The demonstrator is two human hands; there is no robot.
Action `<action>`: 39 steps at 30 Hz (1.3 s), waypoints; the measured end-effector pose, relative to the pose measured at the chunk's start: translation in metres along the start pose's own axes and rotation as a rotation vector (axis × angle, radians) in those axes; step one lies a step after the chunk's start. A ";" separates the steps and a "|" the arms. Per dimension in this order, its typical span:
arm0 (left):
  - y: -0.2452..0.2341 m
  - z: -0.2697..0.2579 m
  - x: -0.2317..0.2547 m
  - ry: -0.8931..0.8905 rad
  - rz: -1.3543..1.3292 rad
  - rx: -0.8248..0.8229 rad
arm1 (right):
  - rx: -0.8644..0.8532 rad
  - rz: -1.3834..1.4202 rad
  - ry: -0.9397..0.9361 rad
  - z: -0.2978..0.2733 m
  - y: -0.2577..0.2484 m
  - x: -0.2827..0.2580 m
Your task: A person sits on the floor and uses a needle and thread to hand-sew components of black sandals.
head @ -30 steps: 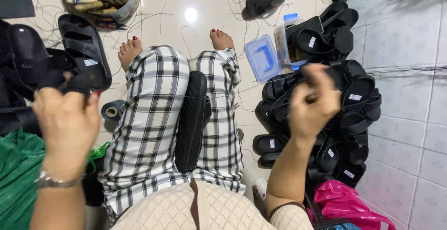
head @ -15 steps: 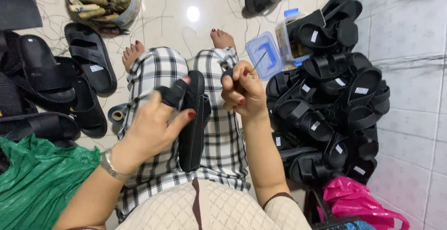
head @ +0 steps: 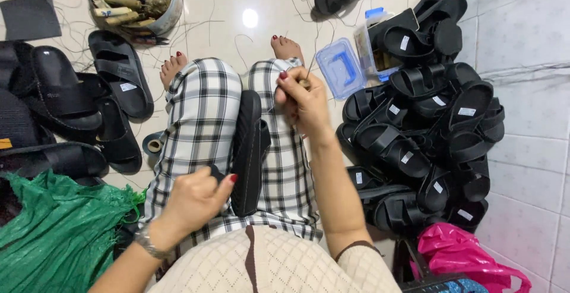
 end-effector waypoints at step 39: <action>-0.041 0.150 -0.002 0.412 0.304 -0.090 | -0.831 -1.711 -0.760 -0.057 -0.001 -0.056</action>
Point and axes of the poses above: each hand's wrist, its own z-axis towards the middle knuckle, its own y-axis out of the palm, x = y × z, the point moved 1 cm from there along z, towards the middle knuckle, and after that the axes turned 6 degrees about -y, right-handed, at the moved point
